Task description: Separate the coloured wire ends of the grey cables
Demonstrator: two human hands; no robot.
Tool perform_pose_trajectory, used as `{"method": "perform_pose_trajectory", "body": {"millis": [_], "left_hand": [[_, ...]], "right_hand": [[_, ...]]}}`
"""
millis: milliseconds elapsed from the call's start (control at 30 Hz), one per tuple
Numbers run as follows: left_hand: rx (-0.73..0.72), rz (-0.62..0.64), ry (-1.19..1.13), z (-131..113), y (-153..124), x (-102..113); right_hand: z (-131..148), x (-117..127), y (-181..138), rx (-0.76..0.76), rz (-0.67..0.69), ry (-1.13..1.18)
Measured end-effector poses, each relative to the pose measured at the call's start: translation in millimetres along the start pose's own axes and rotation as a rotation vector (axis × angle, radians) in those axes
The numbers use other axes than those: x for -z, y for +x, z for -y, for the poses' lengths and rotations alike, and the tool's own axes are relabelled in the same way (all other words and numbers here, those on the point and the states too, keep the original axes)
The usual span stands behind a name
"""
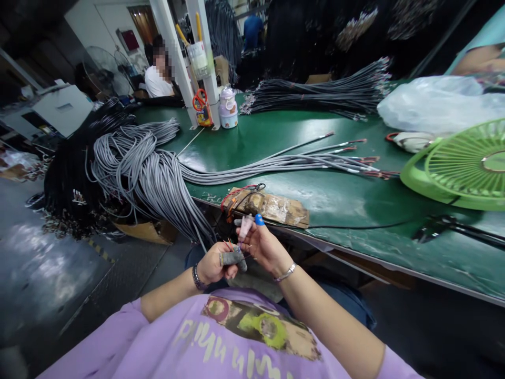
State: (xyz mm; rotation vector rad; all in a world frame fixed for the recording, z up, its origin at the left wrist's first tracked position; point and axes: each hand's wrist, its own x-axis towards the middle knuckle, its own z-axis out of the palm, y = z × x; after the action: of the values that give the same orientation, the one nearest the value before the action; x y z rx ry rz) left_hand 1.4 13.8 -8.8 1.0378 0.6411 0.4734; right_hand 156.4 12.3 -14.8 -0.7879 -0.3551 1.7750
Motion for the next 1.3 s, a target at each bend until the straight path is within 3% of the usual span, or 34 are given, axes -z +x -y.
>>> {"method": "perform_pose_trajectory", "body": {"millis": [233, 367, 567, 833, 1033, 1300], "left_hand": [[-0.092, -0.193, 0.003, -5, -5, -15], [-0.095, -0.203, -0.014, -6, -2, -18], [-0.077, -0.236, -0.013, -5, 1, -19], [-0.028, -0.261, 0.035, -6, 3, -20], [-0.055, -0.248, 0.05, -2, -4, -18], [-0.219, -0.306, 0.109, 3, -12, -17]], "right_hand": [[-1, 0, -1, 0.179, -0.072, -0.162], [-6, 2, -2, 0.359, -0.144, -0.341], [-5, -2, 5, 0.131, -0.068, -0.057], [-4, -8, 5, 0.122, -0.094, 0.03], [-2, -3, 1, 0.051, -0.04, 0.027], [3, -3, -2, 0.104, -0.031, -0.088]]}}
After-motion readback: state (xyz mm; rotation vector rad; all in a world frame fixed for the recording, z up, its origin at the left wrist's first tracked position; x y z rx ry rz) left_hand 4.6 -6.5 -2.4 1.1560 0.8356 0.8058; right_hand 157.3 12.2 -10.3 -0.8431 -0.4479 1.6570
